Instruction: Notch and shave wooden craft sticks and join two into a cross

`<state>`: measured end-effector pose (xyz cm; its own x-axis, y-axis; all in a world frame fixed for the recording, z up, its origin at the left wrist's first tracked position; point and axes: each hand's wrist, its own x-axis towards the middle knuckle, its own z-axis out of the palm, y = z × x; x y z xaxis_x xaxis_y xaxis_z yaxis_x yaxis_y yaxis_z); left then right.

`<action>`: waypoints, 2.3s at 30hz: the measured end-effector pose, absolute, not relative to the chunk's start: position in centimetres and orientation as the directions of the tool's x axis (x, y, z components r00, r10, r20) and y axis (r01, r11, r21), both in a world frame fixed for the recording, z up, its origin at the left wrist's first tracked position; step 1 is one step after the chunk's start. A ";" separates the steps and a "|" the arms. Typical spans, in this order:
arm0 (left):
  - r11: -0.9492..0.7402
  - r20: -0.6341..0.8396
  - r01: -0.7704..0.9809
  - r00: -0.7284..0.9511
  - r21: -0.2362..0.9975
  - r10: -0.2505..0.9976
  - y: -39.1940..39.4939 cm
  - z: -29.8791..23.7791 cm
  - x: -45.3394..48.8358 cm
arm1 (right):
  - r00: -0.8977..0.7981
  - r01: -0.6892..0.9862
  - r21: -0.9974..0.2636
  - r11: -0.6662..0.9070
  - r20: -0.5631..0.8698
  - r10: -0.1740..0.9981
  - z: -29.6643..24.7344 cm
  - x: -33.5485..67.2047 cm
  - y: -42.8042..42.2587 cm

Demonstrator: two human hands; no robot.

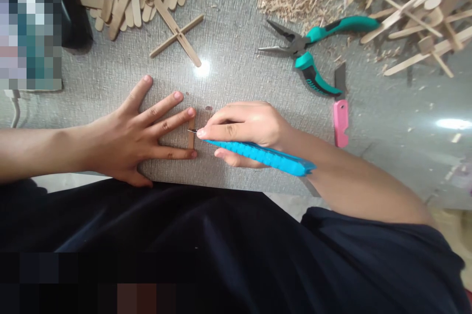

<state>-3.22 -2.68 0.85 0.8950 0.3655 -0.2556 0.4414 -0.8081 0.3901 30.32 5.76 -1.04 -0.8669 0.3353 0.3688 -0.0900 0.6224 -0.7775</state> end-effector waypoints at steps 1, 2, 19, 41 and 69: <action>-0.804 -0.231 0.438 0.898 0.402 0.374 -2.7 0.8 -3.3 | -0.865 -0.092 -0.779 0.621 0.371 0.337 -1.1 30.3 5.7; -0.799 -0.198 0.432 0.902 0.418 0.384 -2.7 0.8 -3.3 | -0.866 -0.095 -0.777 0.622 0.373 0.334 -1.1 30.3 5.7; -0.787 -0.142 0.416 0.907 0.456 0.397 -2.8 0.7 -3.5 | -0.876 -0.080 -0.768 0.636 0.359 0.323 -0.7 30.4 6.1; -0.821 -0.189 0.420 0.908 0.387 0.375 -2.7 1.0 -3.3 | -0.911 -0.079 -0.743 0.664 0.325 0.256 -0.4 30.9 6.5; -0.788 -0.270 0.453 0.889 0.416 0.369 -2.4 1.7 -3.6 | -0.917 -0.076 -0.753 0.653 0.310 0.252 -0.7 31.8 6.9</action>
<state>-3.55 -2.38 1.72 0.8894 0.3687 -0.2704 0.4533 -0.7884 0.4160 31.77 6.88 -0.74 -0.9168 0.2515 0.3101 -0.0756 0.6534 -0.7533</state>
